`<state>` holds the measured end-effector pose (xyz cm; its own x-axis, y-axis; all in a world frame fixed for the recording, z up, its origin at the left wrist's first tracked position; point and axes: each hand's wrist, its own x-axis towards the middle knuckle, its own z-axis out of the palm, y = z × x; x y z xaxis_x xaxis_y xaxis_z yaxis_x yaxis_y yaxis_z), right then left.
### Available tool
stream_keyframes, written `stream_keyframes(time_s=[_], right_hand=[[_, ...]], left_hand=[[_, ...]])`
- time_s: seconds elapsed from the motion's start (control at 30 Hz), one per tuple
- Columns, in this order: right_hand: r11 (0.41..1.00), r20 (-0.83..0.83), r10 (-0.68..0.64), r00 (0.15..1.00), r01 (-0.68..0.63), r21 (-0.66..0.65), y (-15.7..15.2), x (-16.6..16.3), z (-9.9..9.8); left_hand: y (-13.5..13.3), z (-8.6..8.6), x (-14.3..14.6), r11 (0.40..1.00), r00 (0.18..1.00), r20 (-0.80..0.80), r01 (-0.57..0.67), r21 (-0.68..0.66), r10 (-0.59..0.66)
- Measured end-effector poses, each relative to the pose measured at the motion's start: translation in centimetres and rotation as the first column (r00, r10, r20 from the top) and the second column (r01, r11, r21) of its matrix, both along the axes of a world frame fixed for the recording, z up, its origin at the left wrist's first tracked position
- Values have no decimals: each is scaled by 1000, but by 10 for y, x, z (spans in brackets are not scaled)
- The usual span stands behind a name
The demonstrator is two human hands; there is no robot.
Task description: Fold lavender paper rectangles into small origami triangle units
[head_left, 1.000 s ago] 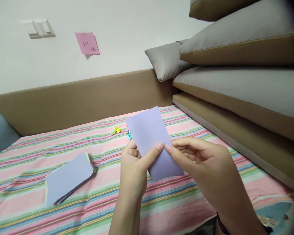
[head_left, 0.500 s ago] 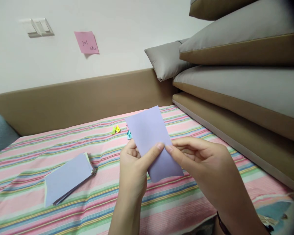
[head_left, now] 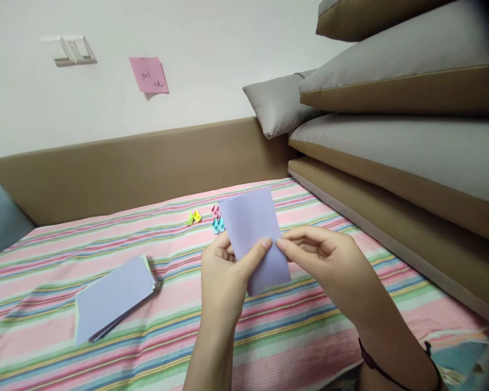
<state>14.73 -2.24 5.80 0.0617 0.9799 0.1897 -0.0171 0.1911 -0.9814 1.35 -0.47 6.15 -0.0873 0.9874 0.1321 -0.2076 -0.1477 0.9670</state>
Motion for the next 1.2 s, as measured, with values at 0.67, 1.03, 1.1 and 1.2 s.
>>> stream_keyframes(time_s=[0.67,1.03,1.1,1.2], right_hand=[[997,-17,62,998,-63,-51,20,8,-17],[999,-21,-22,1000,21,-35,28,8,-26],[998,-34,-39,999,37,-43,29,8,-28],[998,-44,-47,998,45,-48,30,9,-29]], left_hand=[[20,-20,-2,972,986,61,166,-167,-158],[23,-25,-3,955,970,60,241,-174,-234],[23,-25,-3,954,969,47,246,-172,-242],[22,-25,-3,956,976,31,219,-195,-217]])
